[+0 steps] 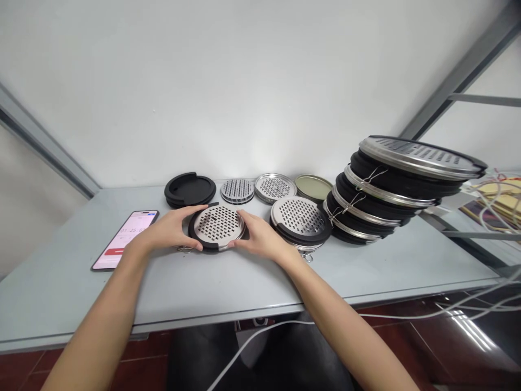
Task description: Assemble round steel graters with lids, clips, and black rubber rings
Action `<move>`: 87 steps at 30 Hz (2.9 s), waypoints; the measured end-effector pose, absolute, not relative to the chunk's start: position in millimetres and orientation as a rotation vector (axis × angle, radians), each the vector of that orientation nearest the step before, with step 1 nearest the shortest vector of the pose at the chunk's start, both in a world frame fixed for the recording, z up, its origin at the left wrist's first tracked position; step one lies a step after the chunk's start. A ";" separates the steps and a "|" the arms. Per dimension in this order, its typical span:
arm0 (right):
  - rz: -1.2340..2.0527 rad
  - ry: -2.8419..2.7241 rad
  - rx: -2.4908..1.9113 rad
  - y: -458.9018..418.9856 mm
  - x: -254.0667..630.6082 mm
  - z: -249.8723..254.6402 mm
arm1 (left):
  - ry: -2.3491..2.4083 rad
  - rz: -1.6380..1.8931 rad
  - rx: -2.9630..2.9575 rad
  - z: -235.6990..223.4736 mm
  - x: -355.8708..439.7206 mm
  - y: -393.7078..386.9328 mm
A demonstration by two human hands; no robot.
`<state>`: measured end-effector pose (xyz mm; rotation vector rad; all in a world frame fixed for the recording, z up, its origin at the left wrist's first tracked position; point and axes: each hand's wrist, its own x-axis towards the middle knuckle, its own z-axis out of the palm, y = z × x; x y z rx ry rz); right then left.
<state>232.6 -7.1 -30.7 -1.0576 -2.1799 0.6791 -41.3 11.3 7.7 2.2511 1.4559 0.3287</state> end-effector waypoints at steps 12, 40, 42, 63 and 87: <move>0.664 -2.191 -1.100 -3.3 233.0 -35.2 | 1.426 0.316 2.246 6.4 -41.5 11.9; 0.679 -2.322 -1.104 -3.8 235.7 -37.8 | 1.405 0.165 2.514 -8.1 -34.8 12.8; 0.663 -2.315 -1.101 -4.8 235.3 -36.3 | 1.389 0.173 2.520 -8.8 -34.9 13.3; 0.722 -2.247 -1.051 -1.4 232.7 -41.7 | 1.390 0.210 2.529 -5.7 -35.4 13.8; 0.746 -2.129 -1.004 -2.5 229.4 -40.6 | 1.428 0.206 2.474 -2.9 -37.6 12.7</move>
